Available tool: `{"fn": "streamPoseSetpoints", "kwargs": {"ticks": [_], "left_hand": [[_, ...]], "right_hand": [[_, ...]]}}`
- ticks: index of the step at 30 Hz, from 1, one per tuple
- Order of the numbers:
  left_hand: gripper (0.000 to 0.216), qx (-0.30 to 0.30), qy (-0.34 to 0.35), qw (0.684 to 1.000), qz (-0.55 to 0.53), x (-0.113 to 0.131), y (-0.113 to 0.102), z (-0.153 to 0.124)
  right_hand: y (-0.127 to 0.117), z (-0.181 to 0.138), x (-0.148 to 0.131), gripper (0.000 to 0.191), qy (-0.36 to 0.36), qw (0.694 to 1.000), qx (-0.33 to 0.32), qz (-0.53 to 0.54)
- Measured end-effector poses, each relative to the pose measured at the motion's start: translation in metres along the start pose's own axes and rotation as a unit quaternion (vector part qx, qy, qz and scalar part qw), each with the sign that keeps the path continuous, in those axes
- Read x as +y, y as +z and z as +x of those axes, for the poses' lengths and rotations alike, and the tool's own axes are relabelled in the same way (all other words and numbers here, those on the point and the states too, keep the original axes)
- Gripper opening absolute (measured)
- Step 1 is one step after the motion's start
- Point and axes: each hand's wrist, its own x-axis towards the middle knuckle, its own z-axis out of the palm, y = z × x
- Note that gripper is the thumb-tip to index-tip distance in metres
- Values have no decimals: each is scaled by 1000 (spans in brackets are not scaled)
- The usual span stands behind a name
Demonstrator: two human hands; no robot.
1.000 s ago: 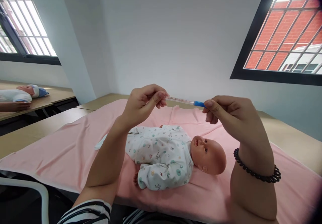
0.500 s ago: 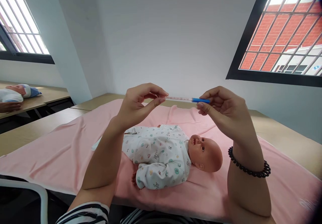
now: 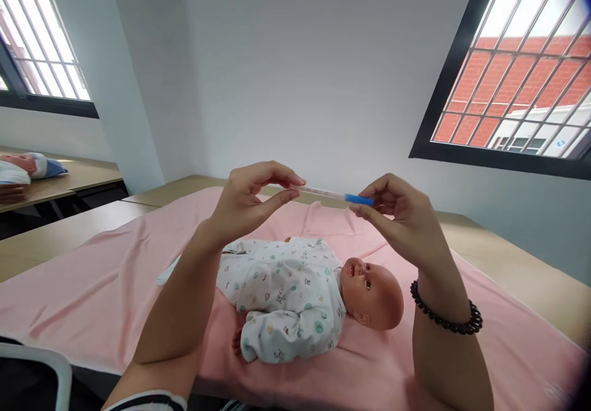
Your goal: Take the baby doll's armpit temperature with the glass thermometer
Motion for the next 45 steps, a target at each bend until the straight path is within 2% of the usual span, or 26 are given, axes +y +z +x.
{"fn": "streamPoseSetpoints", "kwargs": {"ticks": [7, 13, 17, 19, 21, 23, 25, 26, 27, 28, 29, 30, 31, 33, 34, 35, 36, 38, 40, 42, 43, 44, 45], "left_hand": [[23, -23, 4, 1000, 14, -4, -1, 1], [26, -49, -10, 997, 55, -8, -2, 2], [24, -102, -12, 991, 90, -8, -3, 3], [22, -126, -25, 985, 111, -8, -5, 3], [22, -122, -41, 984, 126, -11, -9, 4], [23, -71, -51, 989, 122, -18, -15, 5], [22, 15, -59, 993, 97, -29, -23, 8], [21, 61, -64, 993, 79, -36, -28, 9], [20, 107, -69, 990, 60, -44, -32, 11], [20, 149, -72, 985, 43, -51, -36, 13], [20, 184, -74, 980, 28, -57, -40, 15], [20, 212, -74, 974, 14, -63, -44, 16], [20, 232, -73, 970, -1, -66, -47, 18], [18, 253, -73, 964, -31, -69, -52, 19], [17, 258, -72, 962, -45, -68, -54, 20], [15, 262, -70, 961, -57, -67, -55, 20], [13, 266, -68, 959, -67, -65, -56, 20], [11, 275, -58, 956, -80, -63, -57, 19], [9, 282, -50, 955, -79, -61, -56, 19], [9, 283, -44, 955, -74, -60, -56, 18], [10, 281, -42, 956, -73, -60, -55, 18], [10, 278, -41, 957, -75, -60, -55, 18], [11, 274, -41, 958, -78, -60, -54, 18]], "right_hand": [[-2, -3, 0, 29, 4, 1000, -7, -16], [1, 0, -2, 24, 16, 996, -84, 4], [9, 13, 20, 28, 53, 982, -173, 60], [7, 22, 41, 29, 71, 979, -185, 36], [-2, 30, 62, 29, 93, 983, -157, -13], [-21, 33, 76, 27, 125, 989, -76, -29], [-46, 29, 79, 22, 141, 986, 37, 80], [-59, 25, 78, 17, 130, 969, 96, 187], [-72, 20, 75, 12, 110, 926, 160, 323], [-83, 16, 73, 9, 86, 860, 211, 456], [-91, 12, 71, 8, 53, 800, 254, 542], [-97, 9, 71, 8, 31, 784, 267, 559], [-99, 7, 73, 7, 24, 810, 254, 527], [-95, 8, 79, 18, 53, 912, 173, 368], [-91, 11, 83, 23, 83, 952, 128, 265], [-85, 13, 86, 26, 113, 974, 95, 174], [-80, 16, 88, 26, 133, 982, 79, 108], [-73, 20, 86, 24, 132, 986, 82, 62], [-72, 19, 80, 23, 83, 976, 118, 163], [-74, 16, 74, 25, 20, 937, 170, 306], [-75, 15, 72, 27, 6, 923, 182, 340], [-75, 15, 73, 27, 12, 925, 171, 338], [-75, 15, 75, 26, 36, 943, 142, 299]]}}
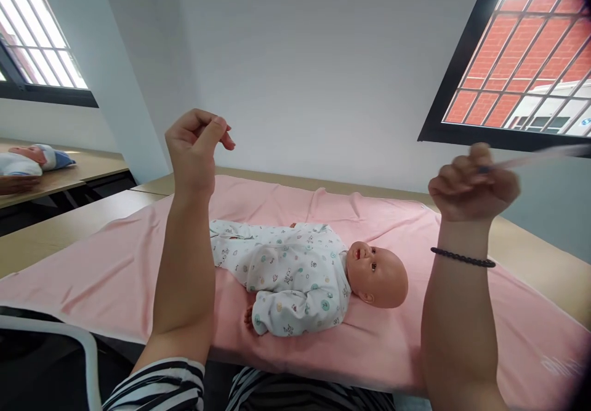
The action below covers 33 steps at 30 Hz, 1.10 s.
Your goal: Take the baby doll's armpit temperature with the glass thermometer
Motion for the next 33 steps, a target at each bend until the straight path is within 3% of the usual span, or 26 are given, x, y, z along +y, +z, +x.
{"fn": "streamPoseSetpoints", "kwargs": {"ticks": [3, 4, 6, 7, 9, 10, 11, 13, 15, 19, 22, 26, 28, 29, 31, 32, 33], "left_hand": [[12, -6, -3, 1000, -6, 0, 1, -1], [12, -7, -3, 1000, -5, 0, 1, -1], [12, -2, -6, 1000, 4, 0, 1, -2], [13, 0, -9, 1000, 12, 0, 2, -2], [17, 4, -15, 999, 28, 1, 1, -2], [18, 3, -17, 999, 34, 1, 1, -2], [19, 0, -16, 999, 35, 2, 1, -3], [20, -6, -10, 999, 33, 4, 1, -3], [20, 0, -6, 999, 36, 5, 0, -3], [25, 14, -2, 999, 53, 5, -3, -3], [27, -11, -3, 998, 57, 6, -7, -3], [27, -165, -68, 983, 36, 12, -11, -4], [49, -209, -101, 972, -28, 14, -14, -4], [61, -188, -96, 974, -78, 14, -15, -3], [70, -81, -59, 979, -175, 10, -21, -1], [68, -22, -49, 978, -204, 6, -24, 1], [66, 24, -58, 975, -212, 1, -28, 3]], "right_hand": [[0, 5, 14, 24, 97, 971, -38, -215], [0, 6, 19, 25, 119, 969, -19, -214], [1, 9, 27, 32, 166, 985, 41, 1], [2, 9, 29, 35, 185, 967, 65, 164], [3, 7, 29, 36, 183, 877, 75, 438], [4, 6, 29, 33, 169, 856, 73, 483], [4, 5, 29, 28, 155, 869, 70, 464], [5, 5, 32, 23, 144, 929, 64, 334], [6, 8, 38, 28, 161, 965, 61, 198], [12, 17, 44, 27, 146, 987, 48, 44], [20, 18, 42, 23, 92, 992, 76, 51], [22, 15, 37, 31, 103, 985, 126, 53], [16, 18, 34, 32, 171, 953, 124, 219], [13, 21, 32, 32, 204, 913, 133, 327], [8, 25, 28, 38, 234, 828, 186, 474], [6, 27, 26, 42, 238, 809, 220, 490], [6, 28, 25, 45, 240, 812, 243, 473]]}}
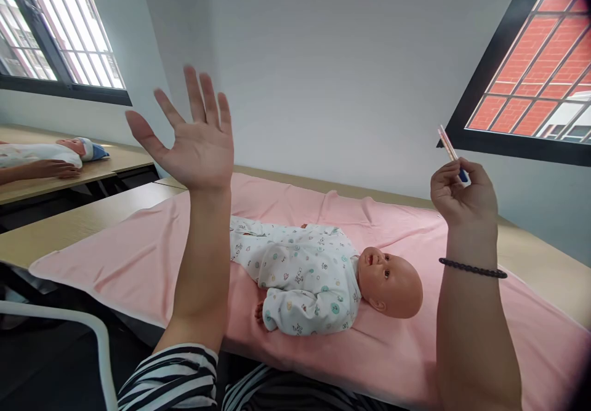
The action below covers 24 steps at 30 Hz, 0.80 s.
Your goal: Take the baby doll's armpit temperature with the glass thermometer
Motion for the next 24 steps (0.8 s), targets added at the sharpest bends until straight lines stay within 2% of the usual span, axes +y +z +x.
{"fn": "streamPoseSetpoints", "kwargs": {"ticks": [1, 3, 4, 6, 7, 8, 9, 11, 12, 13, 17, 20, 23, 24], "left_hand": [[64, 33, -20, 999, 7, -3, -6, 3], [66, 67, -88, 992, 55, -10, -19, 8], [69, 72, -113, 988, 79, -14, -24, 10], [73, 67, -129, 983, 108, -18, -33, 13], [73, 63, -121, 985, 108, -19, -35, 14], [71, 60, -108, 987, 102, -19, -37, 15], [69, 58, -94, 989, 93, -19, -37, 16], [64, 56, -75, 993, 72, -17, -37, 16], [61, 54, -71, 994, 61, -15, -37, 16], [59, 52, -69, 995, 51, -14, -36, 17], [52, 61, -74, 995, 31, -11, -35, 17], [48, 68, -78, 994, 45, -9, -35, 15], [43, 71, -76, 993, 56, -7, -35, 14], [42, 73, -75, 993, 58, -6, -35, 14]], "right_hand": [[1, -1, 1, 45, -20, 999, 11, -39], [1, -6, 5, 37, -78, 981, -14, -177], [1, -9, 7, 33, -130, 953, -38, -270], [0, -16, 10, 26, -268, 850, -68, -448], [0, -20, 9, 25, -306, 809, -85, -494], [0, -24, 7, 26, -309, 797, -111, -507], [1, -28, 3, 28, -290, 812, -141, -486], [4, -36, -5, 30, -222, 869, -201, -395], [5, -40, -9, 31, -199, 879, -217, -376], [6, -43, -11, 32, -198, 875, -221, -381], [10, -50, -5, 30, -286, 804, -167, -493], [12, -48, 4, 20, -290, 804, -161, -494], [13, -45, 8, 22, -338, 773, -145, -518], [12, -44, 8, 24, -336, 774, -143, -517]]}}
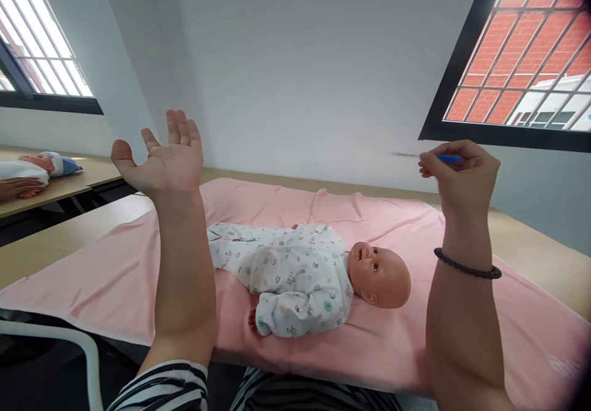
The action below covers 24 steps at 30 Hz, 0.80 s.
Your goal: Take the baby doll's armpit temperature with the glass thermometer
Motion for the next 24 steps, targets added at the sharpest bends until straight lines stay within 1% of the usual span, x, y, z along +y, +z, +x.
{"fn": "streamPoseSetpoints", "kwargs": {"ticks": [3, 4, 5, 6, 8, 10, 11, 12, 13, 14, 15, 16, 17, 18, 19, 20, 22, 23, 24], "left_hand": [[43, 5, 0, 1000, -4, 3, 1, -2], [43, 0, 0, 1000, -6, 5, 1, -2], [43, -8, 1, 1000, -9, 7, 2, -3], [43, -15, 5, 1000, -15, 9, 3, -5], [40, -27, 17, 999, -26, 14, 4, -7], [39, -25, 27, 999, -31, 18, 5, -10], [39, -20, 29, 999, -29, 20, 5, -11], [38, -16, 28, 999, -29, 21, 5, -12], [37, -13, 25, 999, -35, 22, 4, -12], [35, -11, 21, 999, -48, 22, 4, -11], [33, -8, 17, 998, -62, 22, 3, -10], [32, -3, 13, 997, -74, 22, 2, -9], [32, 8, 10, 997, -79, 21, 2, -7], [33, 19, 5, 997, -80, 20, 1, -6], [33, 34, -1, 996, -78, 20, 1, -4], [34, 53, -7, 995, -83, 20, 2, -4], [35, 80, -24, 989, -123, 20, 4, -4], [33, 86, -30, 984, -155, 21, 6, -5], [30, 85, -35, 977, -190, 22, 8, -7]], "right_hand": [[-6, 2, 0, 24, 73, 992, -39, 93], [-9, 2, -1, 24, 80, 992, -39, 91], [-11, 2, -1, 24, 71, 996, -36, 49], [-14, 2, -1, 23, 52, 998, -34, -18], [-19, 1, -1, 19, 15, 988, -47, -147], [-23, 0, 1, 21, 2, 978, -73, -196], [-25, 0, 3, 22, -1, 976, -79, -202], [-26, 1, 5, 21, -6, 978, -69, -196], [-27, 2, 7, 22, -4, 984, -50, -171], [-27, 2, 8, 25, 17, 994, -23, -108], [-27, 3, 9, 29, 55, 998, 10, -15], [-27, 3, 9, 34, 96, 990, 46, 94], [-27, 3, 9, 37, 141, 966, 71, 204], [-26, 2, 8, 34, 180, 942, 69, 275], [-25, 1, 6, 27, 207, 932, 45, 295], [-22, -1, 5, 25, 221, 935, 9, 276], [-15, -4, 3, 26, 213, 962, -57, 162], [-11, -5, 3, 25, 189, 975, -73, 89], [-7, -6, 3, 25, 153, 985, -76, 31]]}}
